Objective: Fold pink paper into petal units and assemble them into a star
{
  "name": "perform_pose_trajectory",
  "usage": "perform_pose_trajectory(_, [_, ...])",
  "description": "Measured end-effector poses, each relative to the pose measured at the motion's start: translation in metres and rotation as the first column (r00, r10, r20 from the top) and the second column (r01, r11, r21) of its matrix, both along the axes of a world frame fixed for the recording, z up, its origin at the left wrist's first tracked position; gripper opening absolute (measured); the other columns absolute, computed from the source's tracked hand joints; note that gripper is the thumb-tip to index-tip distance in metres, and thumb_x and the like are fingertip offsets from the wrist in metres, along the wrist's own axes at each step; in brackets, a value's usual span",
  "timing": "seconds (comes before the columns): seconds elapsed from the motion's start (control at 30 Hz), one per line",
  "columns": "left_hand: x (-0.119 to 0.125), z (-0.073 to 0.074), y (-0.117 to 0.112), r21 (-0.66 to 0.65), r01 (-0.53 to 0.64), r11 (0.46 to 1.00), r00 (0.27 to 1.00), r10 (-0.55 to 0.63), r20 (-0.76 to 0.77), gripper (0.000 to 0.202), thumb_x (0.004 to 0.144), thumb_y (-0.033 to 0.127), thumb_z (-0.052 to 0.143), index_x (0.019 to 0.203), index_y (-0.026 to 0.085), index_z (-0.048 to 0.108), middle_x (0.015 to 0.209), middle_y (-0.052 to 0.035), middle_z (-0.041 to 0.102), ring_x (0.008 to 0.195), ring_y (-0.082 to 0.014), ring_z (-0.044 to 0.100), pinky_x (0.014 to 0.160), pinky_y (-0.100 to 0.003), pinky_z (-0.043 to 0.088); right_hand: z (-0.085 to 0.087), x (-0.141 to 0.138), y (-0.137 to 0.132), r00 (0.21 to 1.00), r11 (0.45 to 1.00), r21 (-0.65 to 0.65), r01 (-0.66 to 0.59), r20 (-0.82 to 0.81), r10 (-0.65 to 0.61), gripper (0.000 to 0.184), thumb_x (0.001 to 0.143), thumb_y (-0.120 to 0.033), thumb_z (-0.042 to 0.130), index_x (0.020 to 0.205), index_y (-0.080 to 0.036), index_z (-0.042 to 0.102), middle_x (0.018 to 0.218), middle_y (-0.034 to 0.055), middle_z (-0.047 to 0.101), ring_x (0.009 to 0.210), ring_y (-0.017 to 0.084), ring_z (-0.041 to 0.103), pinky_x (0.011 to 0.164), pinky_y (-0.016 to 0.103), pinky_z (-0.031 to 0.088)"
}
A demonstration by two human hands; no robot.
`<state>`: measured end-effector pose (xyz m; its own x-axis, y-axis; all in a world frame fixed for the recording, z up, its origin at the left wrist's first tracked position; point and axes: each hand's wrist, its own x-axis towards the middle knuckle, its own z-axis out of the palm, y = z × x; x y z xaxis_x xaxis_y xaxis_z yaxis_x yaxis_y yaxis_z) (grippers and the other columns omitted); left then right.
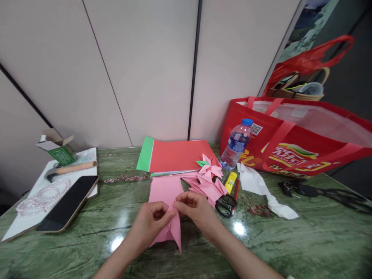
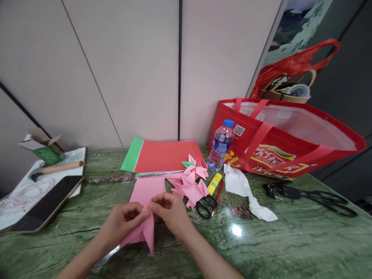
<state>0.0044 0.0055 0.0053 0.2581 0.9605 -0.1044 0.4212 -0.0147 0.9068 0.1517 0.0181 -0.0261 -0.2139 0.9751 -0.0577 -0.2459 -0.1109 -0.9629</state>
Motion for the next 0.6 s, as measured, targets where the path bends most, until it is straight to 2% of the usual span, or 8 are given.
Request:
perform_pose_trajectory(0.17, [-0.0022, -0.0018, -0.0008, 0.025, 0.032, 0.999, 0.999, -0.032, -0.025, 0.028, 0.070, 0.034, 0.053, 0.056, 0.011, 0.056, 0.052, 0.0027, 0.043, 0.051, -0.0091, 0.034, 0.048, -0.020, 0.026, 0.0022, -0.0012, -0.0024, 0.997, 0.999, -0.023, -0.023, -0.068, 0.021, 0.018, 0.060, -0.030, 0.071, 0.066, -0.015, 0.061, 0.059, -0.0035, 0.056, 0.053, 0.008, 0.048, 0.054, 0.022, 0.041])
perform_pose_trajectory(0.37, [-0.0026, -0.0007, -0.0004, 0.014, 0.051, 0.999, 0.999, -0.051, -0.008, 0.025, 0.070, 0.031, 0.054, 0.056, 0.011, 0.056, 0.053, 0.0025, 0.045, 0.050, -0.0089, 0.035, 0.047, -0.019, 0.026, 0.0083, -0.0016, -0.0053, 0.999, 0.997, 0.064, 0.040, -0.013, -0.040, 0.013, 0.062, -0.023, 0.069, 0.058, -0.014, 0.059, 0.055, -0.0042, 0.054, 0.052, 0.007, 0.046, 0.052, 0.020, 0.037])
perform_pose_trajectory(0.6, [-0.0015, 0.0016, -0.0012, 0.011, 0.052, 0.999, 0.998, -0.051, -0.031, 0.025, 0.069, 0.031, 0.054, 0.055, 0.011, 0.056, 0.052, 0.0026, 0.044, 0.050, -0.0088, 0.035, 0.047, -0.019, 0.026, 0.0068, -0.0026, -0.0038, 0.998, 0.998, 0.043, 0.038, -0.045, -0.036, 0.010, 0.062, -0.022, 0.068, 0.062, -0.015, 0.060, 0.057, -0.0045, 0.055, 0.053, 0.008, 0.047, 0.052, 0.020, 0.038])
